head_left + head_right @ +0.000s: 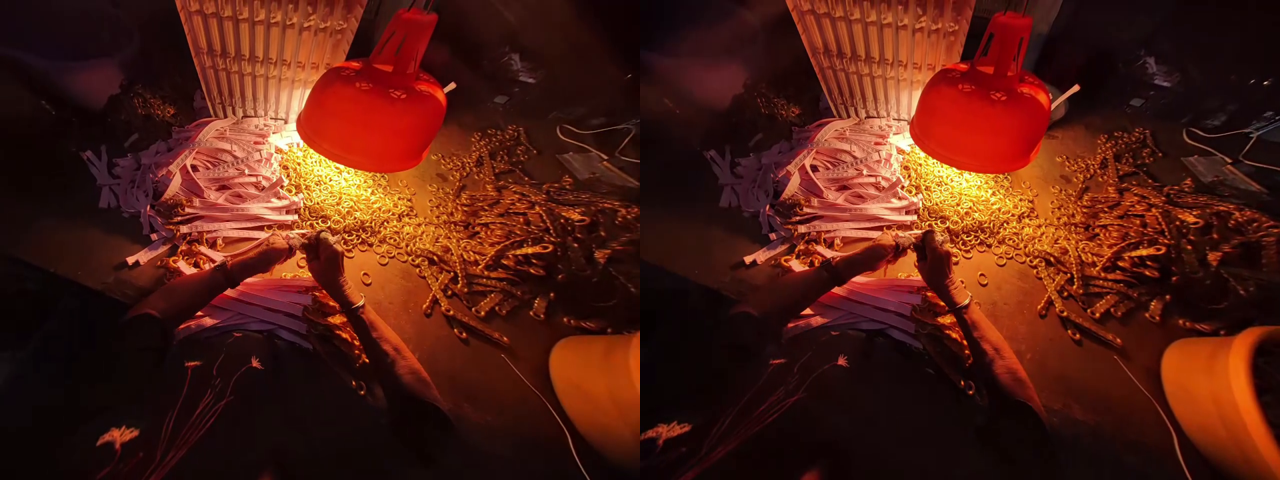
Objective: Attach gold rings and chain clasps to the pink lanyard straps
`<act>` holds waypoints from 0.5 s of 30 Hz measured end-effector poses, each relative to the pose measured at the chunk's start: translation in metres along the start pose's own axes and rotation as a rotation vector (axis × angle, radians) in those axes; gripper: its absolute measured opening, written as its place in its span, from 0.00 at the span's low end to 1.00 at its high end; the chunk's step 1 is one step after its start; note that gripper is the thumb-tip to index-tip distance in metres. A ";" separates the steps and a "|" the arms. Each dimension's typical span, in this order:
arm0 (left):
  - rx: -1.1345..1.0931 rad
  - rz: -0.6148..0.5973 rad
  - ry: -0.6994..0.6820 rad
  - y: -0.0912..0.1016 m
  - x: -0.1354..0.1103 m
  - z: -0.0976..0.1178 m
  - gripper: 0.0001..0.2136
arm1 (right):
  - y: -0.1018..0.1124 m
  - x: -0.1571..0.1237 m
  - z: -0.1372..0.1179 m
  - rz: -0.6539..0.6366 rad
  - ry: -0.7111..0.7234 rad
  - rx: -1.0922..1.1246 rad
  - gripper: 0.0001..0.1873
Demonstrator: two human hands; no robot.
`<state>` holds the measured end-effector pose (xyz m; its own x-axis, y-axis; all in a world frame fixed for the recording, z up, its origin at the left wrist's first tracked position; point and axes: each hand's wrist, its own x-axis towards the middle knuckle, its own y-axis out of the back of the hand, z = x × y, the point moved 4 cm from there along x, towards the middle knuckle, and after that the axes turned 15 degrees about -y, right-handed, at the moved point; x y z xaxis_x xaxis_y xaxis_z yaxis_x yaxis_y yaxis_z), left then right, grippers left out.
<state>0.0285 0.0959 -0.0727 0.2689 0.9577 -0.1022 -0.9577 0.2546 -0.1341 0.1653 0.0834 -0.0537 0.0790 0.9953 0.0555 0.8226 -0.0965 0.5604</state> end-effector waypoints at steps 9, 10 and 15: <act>0.251 -0.044 -0.121 0.017 -0.003 0.021 0.16 | 0.040 0.038 -0.020 -0.024 -0.049 0.677 0.18; 0.245 -0.050 -0.120 0.017 -0.004 0.019 0.17 | 0.047 0.041 -0.023 -0.028 -0.062 0.721 0.19; -0.017 -0.007 0.000 0.017 -0.006 0.003 0.22 | 0.046 0.028 -0.027 -0.174 -0.102 0.461 0.18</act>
<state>0.0103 0.0943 -0.0715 0.2760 0.9558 -0.1012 -0.9538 0.2594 -0.1516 0.1902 0.1068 -0.0037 -0.0456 0.9939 -0.1006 0.9899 0.0585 0.1291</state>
